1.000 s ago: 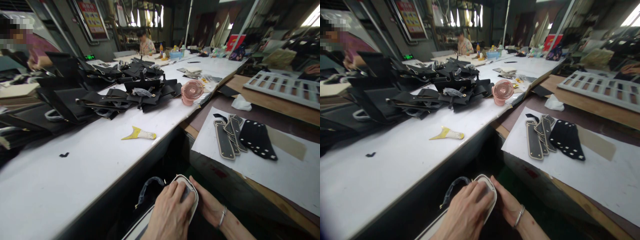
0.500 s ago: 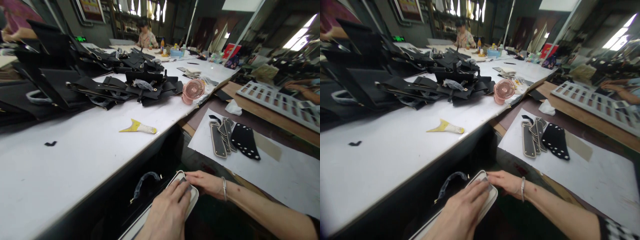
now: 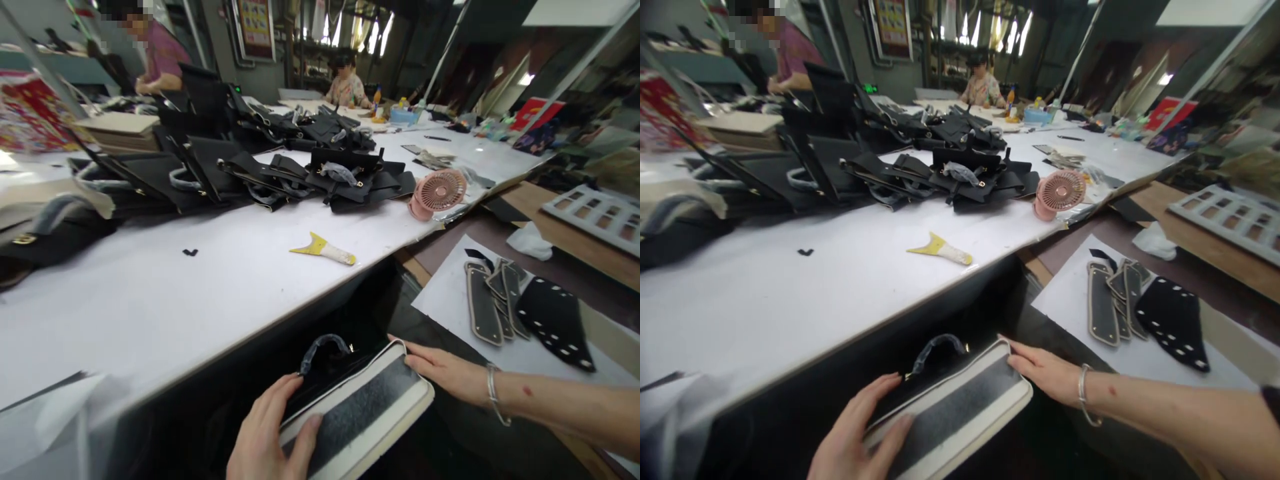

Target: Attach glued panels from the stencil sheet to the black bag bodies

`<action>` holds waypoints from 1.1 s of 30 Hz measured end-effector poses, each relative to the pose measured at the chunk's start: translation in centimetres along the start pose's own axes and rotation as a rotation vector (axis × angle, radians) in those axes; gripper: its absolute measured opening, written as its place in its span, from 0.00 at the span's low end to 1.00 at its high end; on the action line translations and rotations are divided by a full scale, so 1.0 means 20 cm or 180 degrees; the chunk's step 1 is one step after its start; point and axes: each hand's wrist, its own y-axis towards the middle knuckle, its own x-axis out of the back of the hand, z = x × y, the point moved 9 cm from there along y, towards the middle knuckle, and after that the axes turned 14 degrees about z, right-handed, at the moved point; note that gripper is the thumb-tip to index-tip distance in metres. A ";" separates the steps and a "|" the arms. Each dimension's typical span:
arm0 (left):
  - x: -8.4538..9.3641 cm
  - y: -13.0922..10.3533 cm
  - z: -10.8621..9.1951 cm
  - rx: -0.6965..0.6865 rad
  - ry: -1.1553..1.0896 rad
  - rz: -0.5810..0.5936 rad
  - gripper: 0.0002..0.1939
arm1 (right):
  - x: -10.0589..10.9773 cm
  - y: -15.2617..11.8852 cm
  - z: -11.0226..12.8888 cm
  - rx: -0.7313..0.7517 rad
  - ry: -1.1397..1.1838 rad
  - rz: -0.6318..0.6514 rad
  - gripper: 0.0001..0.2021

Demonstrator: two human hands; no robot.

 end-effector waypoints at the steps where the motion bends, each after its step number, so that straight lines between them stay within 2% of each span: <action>1: -0.01 0.03 -0.05 0.0052 0.0017 0.0083 0.18 | 0.00 0.00 0.00 0.0071 -0.0037 -0.0086 0.34; 4: -0.02 0.12 -0.22 0.0163 0.0125 0.0496 0.15 | -0.01 0.00 0.10 0.0618 -0.0399 -0.0451 0.32; 7: -0.02 0.19 -0.34 0.0158 0.0303 0.0839 0.16 | -0.07 0.00 0.35 0.1366 -0.1487 -0.0756 0.24; 9: -0.02 0.21 -0.37 0.0114 0.0325 0.1004 0.17 | -0.18 0.01 0.52 0.1862 -0.2289 -0.0537 0.17; 11: -0.04 0.22 -0.36 0.0141 0.0149 0.1190 0.19 | -0.30 0.02 0.62 0.2214 -0.2859 -0.0121 0.10; 13: -0.07 0.23 -0.33 0.0264 -0.0136 0.1313 0.22 | -0.38 0.05 0.65 0.2403 -0.3184 0.0293 0.11; 16: -0.09 0.26 -0.30 0.0421 -0.0388 0.1340 0.22 | -0.44 0.09 0.63 0.2555 -0.3353 0.0688 0.12; 20: -0.11 0.31 -0.30 0.0502 -0.0346 0.1488 0.21 | -0.45 0.17 0.62 0.2497 -0.3267 0.0673 0.10; 24: -0.11 0.32 -0.31 0.0502 -0.0243 0.1587 0.23 | -0.41 0.21 0.67 0.2194 -0.2829 0.0541 0.11; 26: -0.13 0.30 -0.32 0.0479 -0.0281 0.1584 0.22 | -0.37 0.22 0.68 0.2028 -0.2519 0.0778 0.11; 28: -0.13 0.29 -0.35 0.0304 -0.0197 0.1457 0.22 | -0.29 0.24 0.66 0.1778 -0.2144 0.1046 0.18; 31: -0.13 0.28 -0.41 0.0058 -0.0030 0.1178 0.22 | -0.12 0.35 0.55 0.1212 -0.1645 0.1022 0.30; 33: -0.14 0.29 -0.41 0.0170 -0.0161 0.1193 0.20 | -0.04 0.46 0.41 0.0753 -0.1473 0.0950 0.33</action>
